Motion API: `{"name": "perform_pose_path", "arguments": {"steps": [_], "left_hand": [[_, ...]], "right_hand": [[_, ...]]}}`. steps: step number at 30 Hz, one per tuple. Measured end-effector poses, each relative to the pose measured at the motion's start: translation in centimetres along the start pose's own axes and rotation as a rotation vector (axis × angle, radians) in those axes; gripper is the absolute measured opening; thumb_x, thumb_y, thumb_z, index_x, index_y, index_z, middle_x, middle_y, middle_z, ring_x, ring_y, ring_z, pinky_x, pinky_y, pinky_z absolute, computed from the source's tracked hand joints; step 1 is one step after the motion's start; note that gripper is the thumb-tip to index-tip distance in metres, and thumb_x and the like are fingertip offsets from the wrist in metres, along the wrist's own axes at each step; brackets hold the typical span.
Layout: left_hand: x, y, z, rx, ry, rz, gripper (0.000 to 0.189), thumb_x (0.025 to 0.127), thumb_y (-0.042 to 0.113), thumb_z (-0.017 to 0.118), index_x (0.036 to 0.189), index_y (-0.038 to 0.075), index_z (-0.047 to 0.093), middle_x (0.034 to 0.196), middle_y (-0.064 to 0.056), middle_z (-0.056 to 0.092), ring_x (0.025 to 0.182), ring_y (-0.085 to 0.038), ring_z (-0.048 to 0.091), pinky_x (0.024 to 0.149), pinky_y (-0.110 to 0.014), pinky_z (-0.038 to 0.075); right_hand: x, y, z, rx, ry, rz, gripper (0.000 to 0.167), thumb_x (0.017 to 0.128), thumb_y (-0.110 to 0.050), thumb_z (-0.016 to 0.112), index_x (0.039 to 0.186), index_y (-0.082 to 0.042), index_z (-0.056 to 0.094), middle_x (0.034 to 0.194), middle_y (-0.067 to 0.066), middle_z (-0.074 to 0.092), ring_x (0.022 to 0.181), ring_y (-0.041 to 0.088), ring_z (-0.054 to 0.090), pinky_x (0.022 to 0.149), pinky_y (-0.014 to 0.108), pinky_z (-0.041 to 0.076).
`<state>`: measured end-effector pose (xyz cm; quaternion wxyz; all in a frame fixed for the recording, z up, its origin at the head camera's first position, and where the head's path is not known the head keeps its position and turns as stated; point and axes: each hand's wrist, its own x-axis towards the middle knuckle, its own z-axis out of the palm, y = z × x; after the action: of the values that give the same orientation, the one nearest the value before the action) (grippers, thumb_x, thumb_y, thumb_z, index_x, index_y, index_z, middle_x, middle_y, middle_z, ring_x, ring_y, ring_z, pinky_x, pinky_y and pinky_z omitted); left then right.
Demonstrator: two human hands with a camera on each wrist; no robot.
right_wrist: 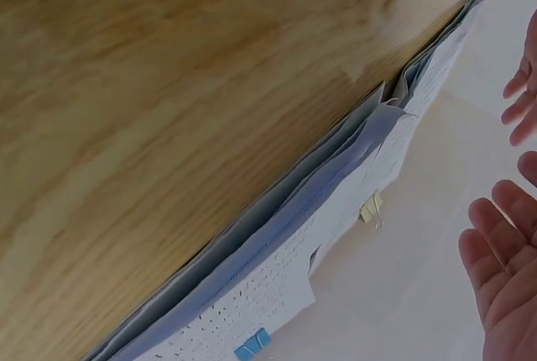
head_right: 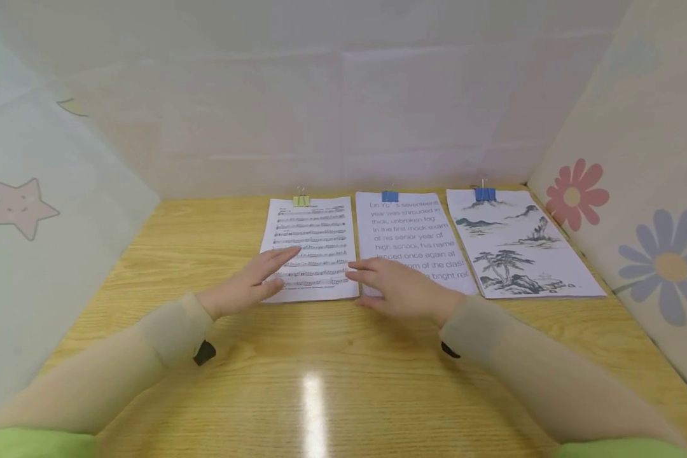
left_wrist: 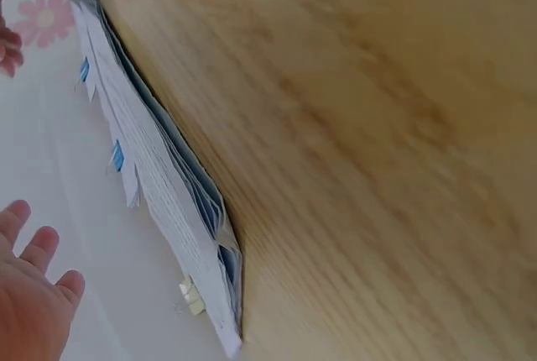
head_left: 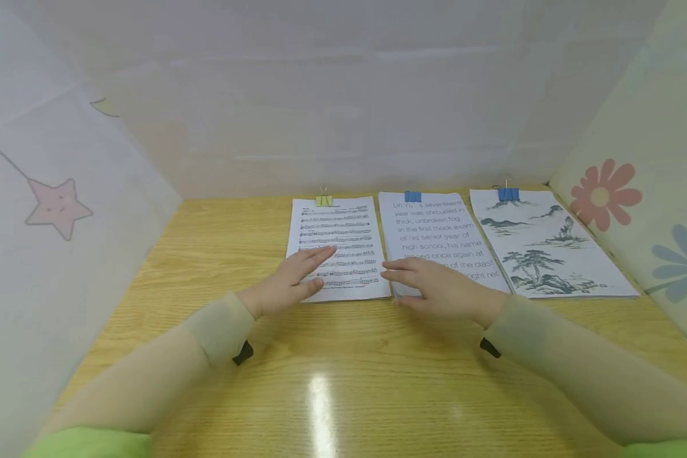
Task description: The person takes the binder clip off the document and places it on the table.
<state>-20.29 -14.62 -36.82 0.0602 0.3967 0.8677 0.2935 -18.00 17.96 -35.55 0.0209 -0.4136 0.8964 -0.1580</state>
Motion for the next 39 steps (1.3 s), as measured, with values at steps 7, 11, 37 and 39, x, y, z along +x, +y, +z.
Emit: {"name": "perform_pose_path", "arguments": {"steps": [7,11,37,39], "left_hand": [[1.0,-0.9,-0.8,-0.208,0.040,-0.256,0.067,0.100,0.058,0.024,0.156,0.022,0.016,0.159,-0.007,0.016,0.146,-0.028,0.008,0.115,-0.055,0.010],[1.4,-1.2,-1.2,-0.321,0.076,-0.381,0.066,0.101,0.056,0.025,0.156,0.022,0.014,0.160,-0.007,0.011,0.146,-0.028,0.006,0.115,-0.054,0.009],[6.2,-6.4,-4.4,-0.662,0.171,-0.807,0.076,0.098,0.061,0.030,0.156,0.017,0.010,0.161,-0.005,0.008,0.146,-0.034,0.009,0.114,-0.058,0.011],[6.3,-6.8,-4.5,-0.675,0.186,-0.827,0.073,0.099,0.058,0.029,0.156,0.016,0.010,0.161,-0.006,0.007,0.146,-0.034,0.009,0.113,-0.060,0.011]], "right_hand": [[1.9,0.4,0.3,0.072,-0.001,0.164,0.052,0.096,-0.035,0.059,0.141,-0.010,0.049,0.144,0.008,0.046,0.133,0.030,0.042,0.107,0.048,0.036],[2.8,0.5,0.4,0.071,-0.009,0.187,0.054,0.097,-0.037,0.058,0.143,-0.012,0.047,0.145,0.007,0.045,0.133,0.030,0.041,0.107,0.049,0.036],[10.3,2.5,1.2,0.048,-0.136,0.420,0.065,0.096,-0.043,0.055,0.150,-0.016,0.033,0.153,0.007,0.034,0.140,0.030,0.031,0.113,0.049,0.024],[10.9,2.7,1.5,0.020,-0.163,0.429,0.069,0.095,-0.047,0.056,0.151,-0.015,0.032,0.154,0.007,0.032,0.140,0.030,0.030,0.114,0.048,0.022]]}}
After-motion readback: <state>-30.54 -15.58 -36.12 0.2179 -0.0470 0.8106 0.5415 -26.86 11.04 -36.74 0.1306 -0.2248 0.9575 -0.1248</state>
